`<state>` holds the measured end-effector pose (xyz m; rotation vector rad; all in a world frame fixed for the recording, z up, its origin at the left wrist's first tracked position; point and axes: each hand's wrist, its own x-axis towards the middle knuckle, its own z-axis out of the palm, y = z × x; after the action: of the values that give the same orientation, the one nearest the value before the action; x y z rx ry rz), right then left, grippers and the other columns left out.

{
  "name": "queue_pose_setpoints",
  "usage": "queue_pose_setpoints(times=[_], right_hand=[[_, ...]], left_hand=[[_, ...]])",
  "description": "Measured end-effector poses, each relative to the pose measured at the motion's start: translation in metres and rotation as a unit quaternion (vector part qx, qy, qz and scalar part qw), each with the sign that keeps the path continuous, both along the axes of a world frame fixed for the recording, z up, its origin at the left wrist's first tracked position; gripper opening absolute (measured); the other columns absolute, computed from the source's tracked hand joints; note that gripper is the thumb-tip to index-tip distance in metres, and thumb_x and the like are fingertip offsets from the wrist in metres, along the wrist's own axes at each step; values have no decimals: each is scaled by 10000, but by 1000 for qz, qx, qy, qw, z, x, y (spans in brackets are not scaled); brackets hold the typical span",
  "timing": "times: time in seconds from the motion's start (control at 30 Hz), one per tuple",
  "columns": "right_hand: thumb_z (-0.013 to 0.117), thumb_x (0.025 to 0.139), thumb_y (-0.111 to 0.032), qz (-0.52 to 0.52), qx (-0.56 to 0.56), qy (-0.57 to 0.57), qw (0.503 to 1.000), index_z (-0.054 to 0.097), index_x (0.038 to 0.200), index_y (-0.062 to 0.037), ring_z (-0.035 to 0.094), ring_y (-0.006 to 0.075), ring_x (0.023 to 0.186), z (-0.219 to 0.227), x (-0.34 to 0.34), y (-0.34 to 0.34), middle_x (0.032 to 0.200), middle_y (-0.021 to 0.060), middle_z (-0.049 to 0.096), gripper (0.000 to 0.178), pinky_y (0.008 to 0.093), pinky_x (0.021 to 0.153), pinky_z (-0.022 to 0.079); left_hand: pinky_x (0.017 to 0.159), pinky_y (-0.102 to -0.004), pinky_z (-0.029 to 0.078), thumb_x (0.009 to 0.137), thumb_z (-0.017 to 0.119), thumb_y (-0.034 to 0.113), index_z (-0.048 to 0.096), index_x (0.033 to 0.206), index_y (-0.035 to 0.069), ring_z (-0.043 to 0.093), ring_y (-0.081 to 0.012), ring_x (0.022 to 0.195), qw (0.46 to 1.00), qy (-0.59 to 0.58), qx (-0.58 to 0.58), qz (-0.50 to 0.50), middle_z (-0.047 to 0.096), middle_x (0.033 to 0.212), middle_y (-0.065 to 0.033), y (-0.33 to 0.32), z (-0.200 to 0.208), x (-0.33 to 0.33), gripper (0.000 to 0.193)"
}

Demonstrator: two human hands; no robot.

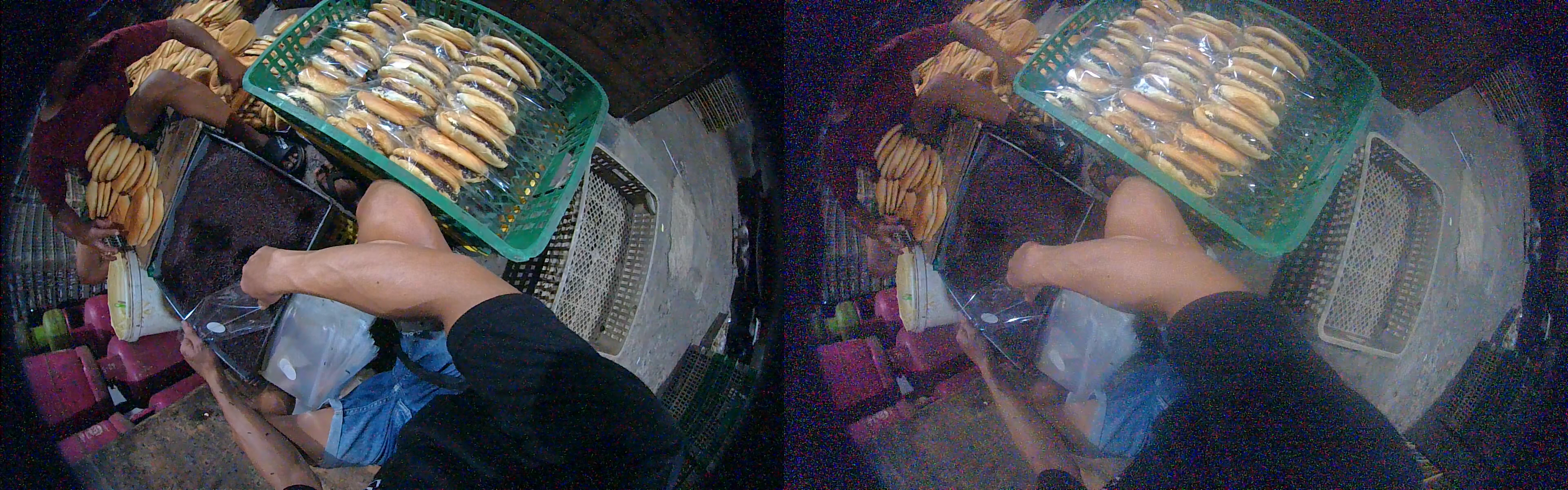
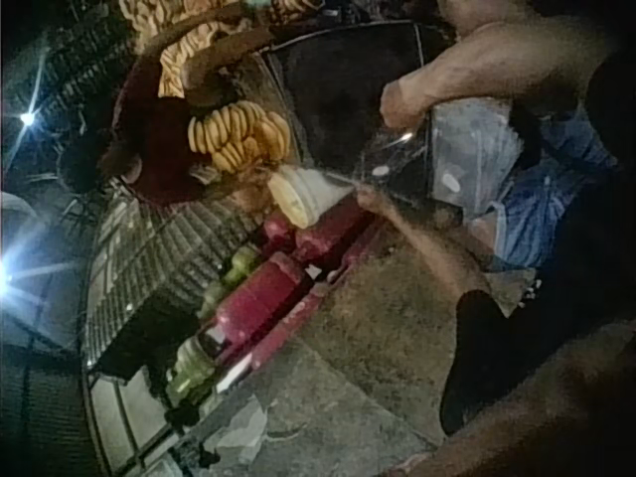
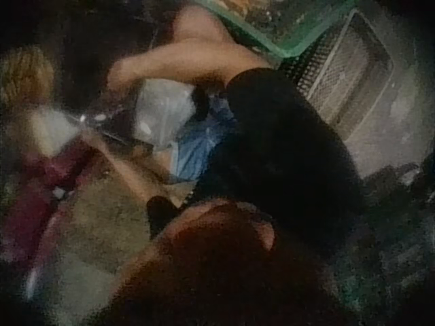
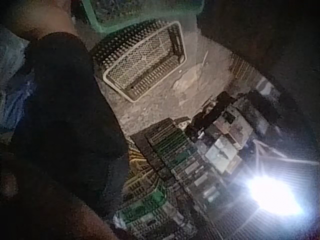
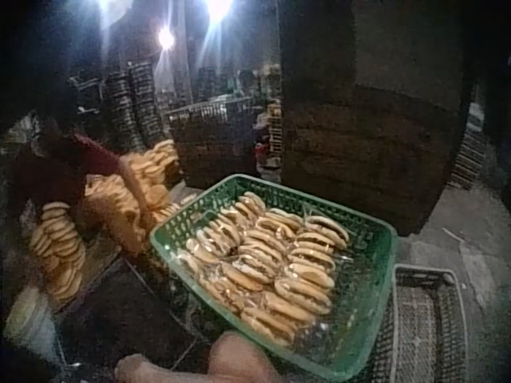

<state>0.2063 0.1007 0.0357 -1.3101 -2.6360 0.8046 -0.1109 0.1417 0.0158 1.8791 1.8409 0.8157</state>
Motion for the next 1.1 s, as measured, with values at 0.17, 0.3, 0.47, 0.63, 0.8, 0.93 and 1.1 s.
queue_pose_setpoints(times=[0.17,0.3,0.47,0.63,0.8,0.93,1.1], right_hand=[[737,817,-397,-4,-19,-6,1000,726,1071,-73,678,331,1033,5,6,0,1048,147,724,412,448,870,540],[741,817,-386,-15,-33,9,999,628,1233,-106,682,348,1010,4,6,5,1016,156,723,513,460,853,541],[735,827,-358,-31,-11,79,996,433,1422,-149,675,387,983,4,6,-1,990,199,706,699,499,827,534],[735,826,-332,-61,11,140,988,308,1501,-144,662,408,983,30,15,-10,1020,222,692,822,519,830,524],[733,825,-333,-64,22,171,983,356,1462,-79,663,404,988,30,13,-10,1016,219,693,783,517,828,525],[732,828,-340,-35,-62,97,993,508,1292,-33,660,405,995,47,17,-10,1029,210,690,600,512,838,523],[711,843,-307,-31,-4,111,993,566,1140,-33,669,396,969,35,14,-9,989,197,685,430,513,829,526]], left_hand=[[679,-359,477,1043,424,422,719,920,-56,639,-182,689,998,-42,41,-37,719,775,-81,-2,-3,8,575],[682,-353,476,1050,414,418,715,955,-58,622,-164,696,999,-34,-2,-12,716,790,-69,0,-5,-13,571],[649,-352,472,1048,416,428,701,932,-73,599,-160,651,999,-31,13,7,701,754,-76,-5,-2,-15,587],[619,-359,460,1048,413,422,692,901,-78,589,-173,626,998,-57,27,5,686,726,-82,-4,6,9,590],[594,-356,445,1048,421,408,683,846,-75,582,-157,616,998,-47,-7,35,677,704,-70,3,8,6,584],[583,-331,436,1049,421,393,681,843,-65,553,-119,614,998,-50,-23,33,666,701,-38,2,16,9,566],[571,-305,423,1054,418,392,668,829,-40,514,-108,601,990,-79,111,-22,632,681,-2,1,17,29,548]])
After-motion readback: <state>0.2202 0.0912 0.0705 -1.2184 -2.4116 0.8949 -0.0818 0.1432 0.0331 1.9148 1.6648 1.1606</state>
